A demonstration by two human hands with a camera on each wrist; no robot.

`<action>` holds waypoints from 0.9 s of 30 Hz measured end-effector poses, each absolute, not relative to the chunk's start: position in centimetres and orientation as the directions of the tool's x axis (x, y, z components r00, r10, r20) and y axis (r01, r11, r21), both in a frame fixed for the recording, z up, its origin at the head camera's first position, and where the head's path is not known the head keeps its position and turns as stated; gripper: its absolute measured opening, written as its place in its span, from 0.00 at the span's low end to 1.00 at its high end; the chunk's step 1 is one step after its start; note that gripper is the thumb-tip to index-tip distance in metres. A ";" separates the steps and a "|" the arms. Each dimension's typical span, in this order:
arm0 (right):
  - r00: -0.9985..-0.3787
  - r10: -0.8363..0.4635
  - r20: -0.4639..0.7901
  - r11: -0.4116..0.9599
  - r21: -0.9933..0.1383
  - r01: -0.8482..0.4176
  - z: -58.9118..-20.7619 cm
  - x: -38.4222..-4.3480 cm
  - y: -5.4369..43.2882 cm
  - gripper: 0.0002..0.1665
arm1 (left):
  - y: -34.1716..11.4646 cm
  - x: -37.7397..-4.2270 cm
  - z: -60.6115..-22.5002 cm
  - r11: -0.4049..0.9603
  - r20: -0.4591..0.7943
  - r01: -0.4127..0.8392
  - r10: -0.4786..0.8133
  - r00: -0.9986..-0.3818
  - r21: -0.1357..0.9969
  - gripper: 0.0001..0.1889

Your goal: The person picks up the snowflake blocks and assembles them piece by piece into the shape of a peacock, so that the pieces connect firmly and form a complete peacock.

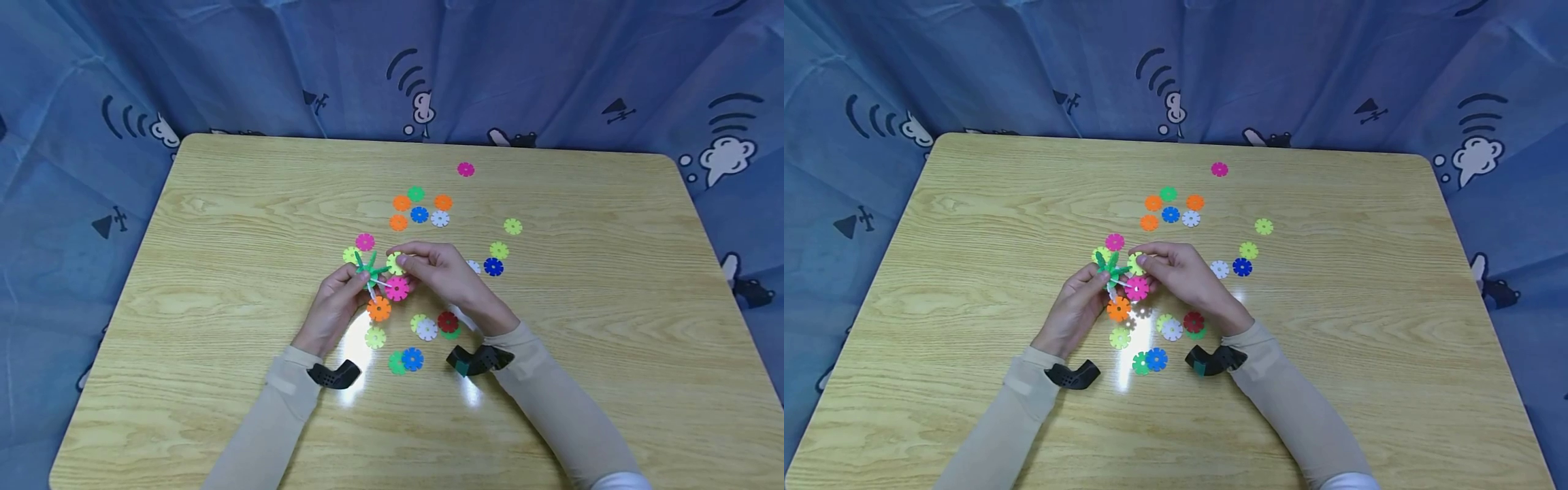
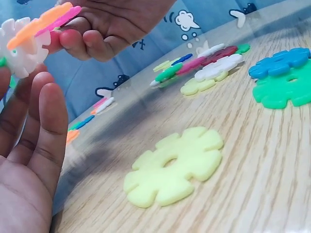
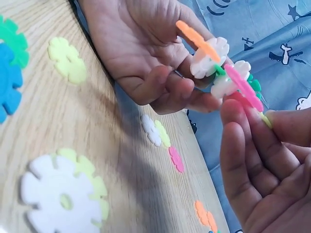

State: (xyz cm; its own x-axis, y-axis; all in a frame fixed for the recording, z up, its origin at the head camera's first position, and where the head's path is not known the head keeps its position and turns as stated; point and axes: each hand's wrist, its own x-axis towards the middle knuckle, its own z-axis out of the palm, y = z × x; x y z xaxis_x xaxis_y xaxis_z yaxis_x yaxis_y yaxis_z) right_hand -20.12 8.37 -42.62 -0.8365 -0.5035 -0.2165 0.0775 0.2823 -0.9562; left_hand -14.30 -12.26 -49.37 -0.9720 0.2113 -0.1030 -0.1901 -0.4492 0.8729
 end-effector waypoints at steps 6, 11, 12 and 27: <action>-0.859 -0.476 -0.190 0.300 -0.953 0.044 -43.0 -20.2 8.0 0.19 | -12.1 -14.3 -49.4 -0.415 -0.121 -0.194 0.195 -0.973 0.889 0.12; -0.864 -0.466 -0.190 0.305 -0.951 0.045 -43.4 -20.2 7.8 0.19 | -12.0 -14.3 -49.3 -0.404 -0.120 -0.180 0.172 -0.978 0.897 0.12; -0.863 -0.465 -0.196 0.307 -0.950 0.050 -43.4 -20.2 7.7 0.19 | -12.0 -14.3 -49.3 -0.403 -0.120 -0.180 0.169 -0.978 0.897 0.12; -0.853 -0.443 -0.278 0.341 -0.932 0.126 -43.5 -20.1 8.0 0.18 | -12.0 -14.3 -49.2 -0.445 -0.116 -0.188 0.184 -0.976 0.876 0.09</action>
State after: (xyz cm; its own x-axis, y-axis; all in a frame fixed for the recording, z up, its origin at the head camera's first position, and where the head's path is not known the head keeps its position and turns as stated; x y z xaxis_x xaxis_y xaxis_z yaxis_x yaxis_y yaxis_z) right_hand -20.13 7.99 -43.46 -0.8526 -0.4428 -0.2776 0.1263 0.3407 -0.9316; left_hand -14.29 -11.98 -49.23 -0.9761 0.1836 -0.1158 -0.1876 -0.4453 0.8755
